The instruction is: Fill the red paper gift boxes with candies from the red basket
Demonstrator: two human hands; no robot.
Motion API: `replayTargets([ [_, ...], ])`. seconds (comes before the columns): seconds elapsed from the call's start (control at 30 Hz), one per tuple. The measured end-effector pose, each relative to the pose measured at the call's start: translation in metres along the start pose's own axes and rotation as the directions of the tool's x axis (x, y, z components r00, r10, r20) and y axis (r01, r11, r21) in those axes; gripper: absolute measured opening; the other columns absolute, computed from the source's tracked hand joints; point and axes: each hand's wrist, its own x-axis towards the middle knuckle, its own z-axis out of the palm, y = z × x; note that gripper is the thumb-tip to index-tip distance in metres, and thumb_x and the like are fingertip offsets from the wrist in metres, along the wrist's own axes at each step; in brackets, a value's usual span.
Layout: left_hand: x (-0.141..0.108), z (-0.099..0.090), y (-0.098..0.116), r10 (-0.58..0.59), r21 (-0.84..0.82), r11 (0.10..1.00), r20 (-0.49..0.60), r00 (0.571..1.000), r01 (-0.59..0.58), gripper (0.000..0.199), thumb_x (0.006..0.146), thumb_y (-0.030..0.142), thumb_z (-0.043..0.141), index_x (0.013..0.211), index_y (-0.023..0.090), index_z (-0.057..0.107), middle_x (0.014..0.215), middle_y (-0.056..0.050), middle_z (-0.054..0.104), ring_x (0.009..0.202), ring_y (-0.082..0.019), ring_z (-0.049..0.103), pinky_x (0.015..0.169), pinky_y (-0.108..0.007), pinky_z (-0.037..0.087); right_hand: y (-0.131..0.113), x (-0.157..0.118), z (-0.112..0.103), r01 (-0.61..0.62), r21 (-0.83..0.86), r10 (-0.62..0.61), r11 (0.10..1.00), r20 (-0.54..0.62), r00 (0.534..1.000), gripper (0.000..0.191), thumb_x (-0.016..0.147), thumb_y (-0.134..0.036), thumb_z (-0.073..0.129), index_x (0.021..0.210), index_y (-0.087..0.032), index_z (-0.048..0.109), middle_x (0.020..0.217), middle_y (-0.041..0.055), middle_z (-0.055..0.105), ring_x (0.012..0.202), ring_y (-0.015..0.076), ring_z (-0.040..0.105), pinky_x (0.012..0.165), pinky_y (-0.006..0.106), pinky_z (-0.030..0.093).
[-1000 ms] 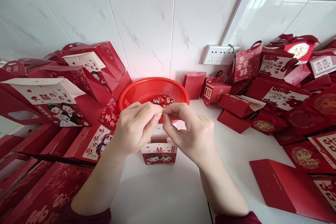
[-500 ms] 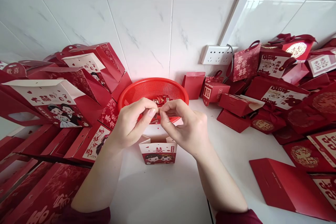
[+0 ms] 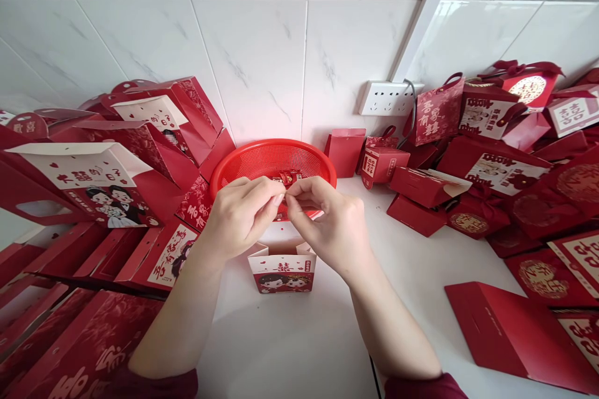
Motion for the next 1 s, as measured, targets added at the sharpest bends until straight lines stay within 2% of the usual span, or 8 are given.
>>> replayTargets([
  [0.13, 0.0, 0.005, -0.001, 0.008, 0.111, 0.994, 0.009, 1.0, -0.009, 0.014, 0.095, 0.012, 0.045, 0.085, 0.018, 0.053, 0.068, 0.003, 0.055, 0.057, -0.011, 0.038, 0.06, -0.028, 0.033, 0.003, 0.003, 0.002, -0.072, 0.0, 0.072, 0.997, 0.015, 0.997, 0.005, 0.083, -0.016, 0.065, 0.085, -0.02, 0.063, 0.078, -0.0018, 0.072, 0.068, 0.0133, 0.071, 0.065, 0.023, 0.06],
  [0.27, 0.001, 0.005, -0.003, 0.013, 0.116, 0.993, 0.036, 0.999, -0.017, 0.015, 0.096, 0.013, 0.044, 0.084, 0.018, 0.052, 0.069, 0.003, 0.054, 0.057, -0.011, 0.038, 0.06, -0.028, 0.034, 0.003, 0.004, 0.0, -0.164, 0.081, 0.158, 0.983, 0.081, 0.984, 0.006, 0.081, -0.016, 0.065, 0.084, -0.021, 0.062, 0.077, -0.0013, 0.069, 0.069, 0.0135, 0.069, 0.065, 0.024, 0.059],
  [0.47, -0.001, 0.003, -0.008, 0.008, -0.035, 0.999, 0.095, 0.995, -0.005, 0.013, 0.097, 0.012, 0.043, 0.09, 0.018, 0.052, 0.076, 0.002, 0.057, 0.063, -0.01, 0.046, 0.062, -0.025, 0.038, 0.005, 0.006, -0.002, -0.243, 0.132, 0.226, 0.961, 0.133, 0.965, 0.006, 0.08, -0.017, 0.067, 0.082, -0.02, 0.062, 0.076, -0.0005, 0.068, 0.07, 0.0142, 0.068, 0.063, 0.024, 0.057],
  [0.7, -0.002, 0.004, -0.011, -0.039, -0.246, 0.967, 0.12, 0.992, 0.068, 0.013, 0.098, 0.01, 0.042, 0.092, 0.019, 0.05, 0.08, 0.002, 0.052, 0.069, -0.009, 0.05, 0.065, -0.023, 0.041, 0.01, 0.004, -0.001, -0.256, 0.208, 0.228, 0.944, 0.151, 0.962, 0.005, 0.082, -0.019, 0.066, 0.083, -0.02, 0.062, 0.078, 0.001, 0.069, 0.073, 0.0167, 0.07, 0.064, 0.026, 0.057],
  [1.0, -0.003, 0.004, -0.013, -0.063, -0.354, 0.929, 0.125, 0.99, 0.103, 0.013, 0.098, 0.012, 0.043, 0.09, 0.019, 0.051, 0.08, 0.002, 0.049, 0.07, -0.009, 0.047, 0.065, -0.022, 0.04, 0.011, 0.004, -0.001, -0.289, 0.293, 0.243, 0.911, 0.186, 0.952, 0.006, 0.084, -0.022, 0.067, 0.085, -0.019, 0.062, 0.08, 0.0024, 0.069, 0.067, 0.0146, 0.066, 0.065, 0.029, 0.058],
])
